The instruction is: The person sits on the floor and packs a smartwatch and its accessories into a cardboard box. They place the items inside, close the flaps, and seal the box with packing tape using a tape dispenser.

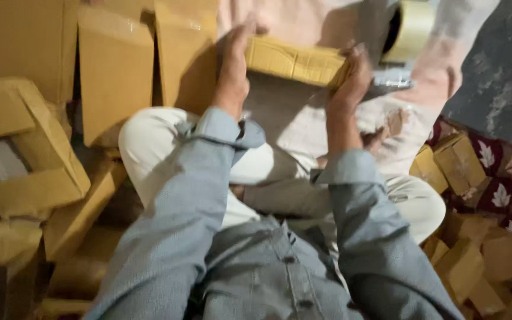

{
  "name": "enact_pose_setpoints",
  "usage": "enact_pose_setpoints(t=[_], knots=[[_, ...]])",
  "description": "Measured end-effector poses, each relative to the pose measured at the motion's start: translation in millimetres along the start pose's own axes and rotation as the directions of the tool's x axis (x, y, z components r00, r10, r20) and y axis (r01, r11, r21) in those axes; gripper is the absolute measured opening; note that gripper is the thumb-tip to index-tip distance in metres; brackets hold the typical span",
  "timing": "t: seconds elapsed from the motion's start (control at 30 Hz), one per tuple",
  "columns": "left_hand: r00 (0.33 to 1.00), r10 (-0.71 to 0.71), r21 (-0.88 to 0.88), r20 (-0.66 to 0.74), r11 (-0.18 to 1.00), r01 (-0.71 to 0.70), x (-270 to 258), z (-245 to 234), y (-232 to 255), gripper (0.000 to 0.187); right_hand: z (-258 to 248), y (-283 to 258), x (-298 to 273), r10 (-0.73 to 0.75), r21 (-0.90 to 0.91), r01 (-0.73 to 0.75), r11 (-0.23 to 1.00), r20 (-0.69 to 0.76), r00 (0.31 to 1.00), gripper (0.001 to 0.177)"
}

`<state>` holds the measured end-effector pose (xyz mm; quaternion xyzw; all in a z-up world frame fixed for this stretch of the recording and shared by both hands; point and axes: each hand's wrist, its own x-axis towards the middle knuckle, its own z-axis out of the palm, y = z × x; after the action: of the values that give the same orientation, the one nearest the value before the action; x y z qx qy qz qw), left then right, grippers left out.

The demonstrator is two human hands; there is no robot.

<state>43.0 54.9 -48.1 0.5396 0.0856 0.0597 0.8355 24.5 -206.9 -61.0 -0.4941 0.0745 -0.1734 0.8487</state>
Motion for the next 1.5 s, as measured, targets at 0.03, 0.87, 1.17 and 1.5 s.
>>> enact_pose_setpoints(t=[0.03, 0.87, 1.17, 1.5], knots=[[0.994, -0.061, 0.008, 0.092, 0.998, 0.060, 6.9, 0.7, 4.6, 0.039, 3.6, -8.9, -5.0, 0.000, -0.121, 0.007, 0.993, 0.058, 0.998, 0.040], [0.941, 0.252, 0.551, -0.227, 0.830, -0.090, -28.7, -13.8, -26.3, 0.056, 13.0, 10.8, -58.4, -0.200, -0.685, 0.124, 0.718, -0.032, 0.979, 0.044], [0.945, 0.098, 0.390, -0.312, 0.920, 0.034, -11.9, -29.0, -39.6, 0.070, 48.8, 11.0, -56.3, -0.101, -0.943, 0.189, -0.275, 0.224, 0.969, 0.086], [0.924, 0.382, 0.671, -0.009, 0.687, -0.278, -20.3, -18.0, -29.2, 0.046, 135.0, -18.3, -67.0, 0.265, -0.907, 0.135, -0.398, 0.028, 0.964, 0.100]])
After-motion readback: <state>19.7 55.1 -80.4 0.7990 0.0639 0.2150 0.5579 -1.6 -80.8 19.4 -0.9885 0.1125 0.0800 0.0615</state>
